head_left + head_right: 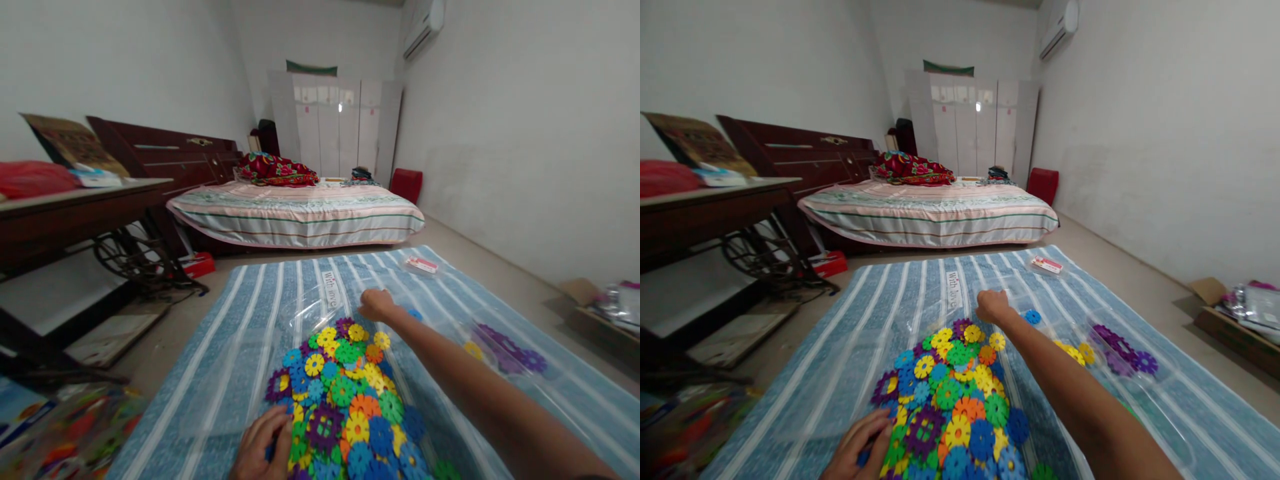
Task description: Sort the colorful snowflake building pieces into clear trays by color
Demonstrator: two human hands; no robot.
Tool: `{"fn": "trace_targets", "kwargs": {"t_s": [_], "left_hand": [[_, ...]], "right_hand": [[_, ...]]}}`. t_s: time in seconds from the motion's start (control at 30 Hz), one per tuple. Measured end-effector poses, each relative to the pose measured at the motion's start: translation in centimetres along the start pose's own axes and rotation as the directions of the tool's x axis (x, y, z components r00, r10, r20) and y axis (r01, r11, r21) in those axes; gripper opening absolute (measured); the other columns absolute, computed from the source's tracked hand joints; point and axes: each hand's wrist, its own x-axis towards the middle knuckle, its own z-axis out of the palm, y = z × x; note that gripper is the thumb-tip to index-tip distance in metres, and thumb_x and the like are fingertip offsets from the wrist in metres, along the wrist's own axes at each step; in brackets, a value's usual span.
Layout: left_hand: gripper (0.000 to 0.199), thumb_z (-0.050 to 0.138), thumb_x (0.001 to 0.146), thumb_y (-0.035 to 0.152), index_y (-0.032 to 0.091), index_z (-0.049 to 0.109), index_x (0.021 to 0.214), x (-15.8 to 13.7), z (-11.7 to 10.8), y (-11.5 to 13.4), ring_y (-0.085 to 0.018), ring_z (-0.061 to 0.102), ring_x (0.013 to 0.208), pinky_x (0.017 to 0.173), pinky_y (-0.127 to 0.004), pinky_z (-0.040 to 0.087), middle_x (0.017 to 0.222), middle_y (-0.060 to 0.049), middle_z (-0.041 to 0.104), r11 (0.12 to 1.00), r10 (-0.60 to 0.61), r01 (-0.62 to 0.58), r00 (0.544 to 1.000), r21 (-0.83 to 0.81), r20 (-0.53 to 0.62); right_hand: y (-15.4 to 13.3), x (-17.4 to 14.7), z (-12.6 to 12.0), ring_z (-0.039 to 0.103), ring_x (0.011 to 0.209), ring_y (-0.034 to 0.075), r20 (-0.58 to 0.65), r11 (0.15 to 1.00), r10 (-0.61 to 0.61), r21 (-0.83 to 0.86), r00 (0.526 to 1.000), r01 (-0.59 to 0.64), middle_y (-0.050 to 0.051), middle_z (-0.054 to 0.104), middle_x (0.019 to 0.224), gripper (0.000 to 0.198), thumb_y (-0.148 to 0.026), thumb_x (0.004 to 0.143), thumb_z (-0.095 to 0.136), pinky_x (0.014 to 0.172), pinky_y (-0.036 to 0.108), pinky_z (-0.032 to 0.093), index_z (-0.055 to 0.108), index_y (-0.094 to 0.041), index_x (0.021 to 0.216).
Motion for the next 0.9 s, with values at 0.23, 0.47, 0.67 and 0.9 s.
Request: {"fn": "trace_targets", "kwargs": {"t_s": [0.23, 0.47, 0.67, 0.9], "left_hand": [[0.032, 0.053, 0.079, 0.048, 0.023, 0.072, 0.077, 0.1, 0.0, 1.6, -0.021, 0.070, 0.084, 0.080, -0.035, 0.058, 0.088, -0.005, 0.073, 0.999, -0.024, 0.022, 0.999, -0.046, -0.033], [0.030, 0.053, 0.079, 0.045, 0.022, 0.071, 0.076, 0.3, 0.0, 2.4, -0.022, 0.068, 0.086, 0.082, -0.037, 0.056, 0.089, -0.006, 0.073, 0.998, -0.035, 0.034, 0.999, -0.058, -0.016], [0.027, 0.053, 0.079, 0.043, 0.022, 0.070, 0.076, 0.5, -0.2, 2.8, -0.021, 0.068, 0.087, 0.084, -0.036, 0.054, 0.088, -0.005, 0.072, 0.999, -0.019, 0.018, 1.000, -0.045, -0.007], [0.025, 0.053, 0.079, 0.039, 0.021, 0.069, 0.075, 0.3, -0.5, 3.9, -0.020, 0.067, 0.086, 0.086, -0.036, 0.054, 0.088, -0.006, 0.072, 1.000, -0.015, 0.015, 1.000, -0.018, -0.022]], "right_hand": [[-0.9, -4.3, -3.6, 0.059, 0.108, 0.025, -0.171, 0.996, -0.089, 0.008, 0.981, 0.092, 0.014, 0.065, 0.111, 0.026, -0.029, 0.091, 0.048, 0.090, 0.035, 0.040, 0.066, -0.015, 0.103], [-1.7, -13.9, 1.3, 0.064, 0.094, 0.022, -0.335, 0.875, -0.062, 0.434, 0.940, 0.213, 0.008, 0.070, 0.100, 0.025, -0.032, 0.089, 0.050, 0.080, 0.030, 0.044, 0.067, -0.019, 0.102], [0.3, -19.1, 7.6, 0.062, 0.086, 0.021, -0.359, 0.773, 0.037, 0.602, 0.933, 0.201, 0.007, 0.068, 0.090, 0.028, -0.041, 0.089, 0.050, 0.077, 0.031, 0.045, 0.067, -0.019, 0.089], [1.5, -18.6, 9.7, 0.060, 0.088, 0.021, -0.389, 0.690, 0.036, 0.676, 0.921, 0.258, 0.006, 0.068, 0.089, 0.028, -0.042, 0.087, 0.050, 0.082, 0.032, 0.044, 0.067, -0.020, 0.084]]}}
